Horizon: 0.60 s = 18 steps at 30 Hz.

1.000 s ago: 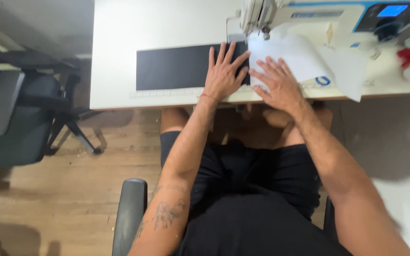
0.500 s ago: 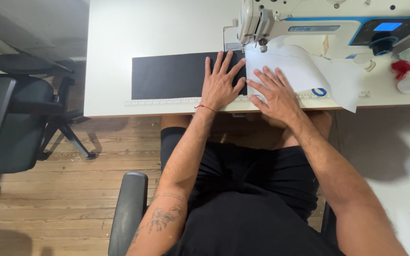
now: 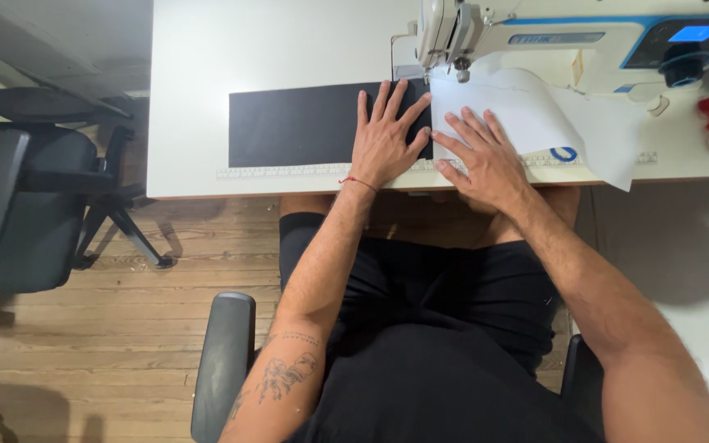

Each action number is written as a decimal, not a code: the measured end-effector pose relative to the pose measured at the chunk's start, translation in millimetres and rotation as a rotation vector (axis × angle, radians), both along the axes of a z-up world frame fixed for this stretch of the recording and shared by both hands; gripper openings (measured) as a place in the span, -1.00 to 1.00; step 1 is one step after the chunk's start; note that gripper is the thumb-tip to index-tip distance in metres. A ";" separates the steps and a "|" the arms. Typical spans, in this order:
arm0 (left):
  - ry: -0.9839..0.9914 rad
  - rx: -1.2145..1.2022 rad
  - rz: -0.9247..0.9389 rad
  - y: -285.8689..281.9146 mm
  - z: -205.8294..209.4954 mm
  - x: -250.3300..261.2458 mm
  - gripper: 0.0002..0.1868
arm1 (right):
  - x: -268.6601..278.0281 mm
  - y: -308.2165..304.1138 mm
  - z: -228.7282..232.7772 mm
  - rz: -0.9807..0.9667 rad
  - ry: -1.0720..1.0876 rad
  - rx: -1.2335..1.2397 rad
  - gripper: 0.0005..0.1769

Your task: Aligning a paper template on a piece of leather and cutting it to shape with scissors

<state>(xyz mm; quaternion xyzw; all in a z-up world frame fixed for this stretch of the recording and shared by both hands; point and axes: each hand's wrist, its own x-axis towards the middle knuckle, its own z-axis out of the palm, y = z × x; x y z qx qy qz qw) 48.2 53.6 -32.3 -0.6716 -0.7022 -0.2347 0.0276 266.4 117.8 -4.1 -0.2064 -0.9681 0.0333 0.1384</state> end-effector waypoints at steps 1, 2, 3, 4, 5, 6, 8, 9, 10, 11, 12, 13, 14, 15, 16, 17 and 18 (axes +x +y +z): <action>-0.002 -0.006 0.000 -0.8 -0.1 0.6 -0.43 | 1.2 0.1 -3.0 0.000 -0.002 -0.006 -0.40; -0.001 -0.019 -0.003 -0.6 0.9 -0.1 -0.43 | 1.1 1.3 -5.1 0.003 0.008 -0.001 -0.41; 0.000 -0.032 -0.005 -0.5 2.4 -0.7 -0.43 | 1.1 2.3 -6.9 0.006 0.019 0.004 -0.41; 0.001 -0.032 -0.007 -0.7 2.2 -0.8 -0.43 | 0.6 2.0 -6.0 0.004 0.020 0.004 -0.41; 0.002 -0.029 -0.003 -0.8 2.3 -1.0 -0.43 | 0.1 1.7 -4.9 0.007 0.008 -0.012 -0.40; 0.000 -0.025 0.000 0.1 2.8 -0.6 -0.43 | 0.3 2.2 -2.9 0.008 -0.004 -0.026 -0.39; 0.003 -0.016 -0.002 1.2 0.1 -0.9 -0.43 | 1.0 1.8 -3.8 0.003 0.003 -0.005 -0.40; 0.007 -0.010 -0.002 1.7 -1.4 -1.8 -0.43 | 0.6 1.9 -4.3 0.000 0.012 0.014 -0.41; 0.008 -0.007 -0.003 2.6 -0.3 -2.8 -0.43 | -0.2 3.2 -4.6 -0.002 0.012 0.017 -0.41; 0.010 -0.011 -0.001 3.7 0.5 -3.8 -0.43 | -0.8 4.7 -5.3 0.003 0.025 0.023 -0.41; 0.010 -0.023 0.000 1.8 -0.3 -2.8 -0.43 | 0.4 3.2 -7.1 0.007 0.035 0.023 -0.41; 0.008 -0.027 -0.003 1.5 -0.7 -2.6 -0.43 | 0.5 2.3 -6.8 0.005 0.032 0.019 -0.41; 0.002 -0.026 -0.007 2.4 -0.3 -2.9 -0.43 | 0.1 2.4 -5.7 0.000 0.015 0.008 -0.40; -0.003 -0.025 -0.010 3.1 0.5 -3.2 -0.43 | -0.4 2.5 -4.3 -0.004 -0.001 -0.003 -0.38; -0.001 -0.021 -0.012 3.4 -1.1 -3.2 -0.43 | -0.1 2.8 -5.1 -0.006 0.001 0.001 -0.38; 0.002 -0.001 -0.008 3.8 -2.5 -3.3 -0.43 | 0.1 3.1 -5.6 0.001 0.011 0.023 -0.39; 0.005 0.018 -0.004 3.2 -4.4 -2.8 -0.43 | 0.8 2.3 -6.6 0.007 0.020 0.044 -0.39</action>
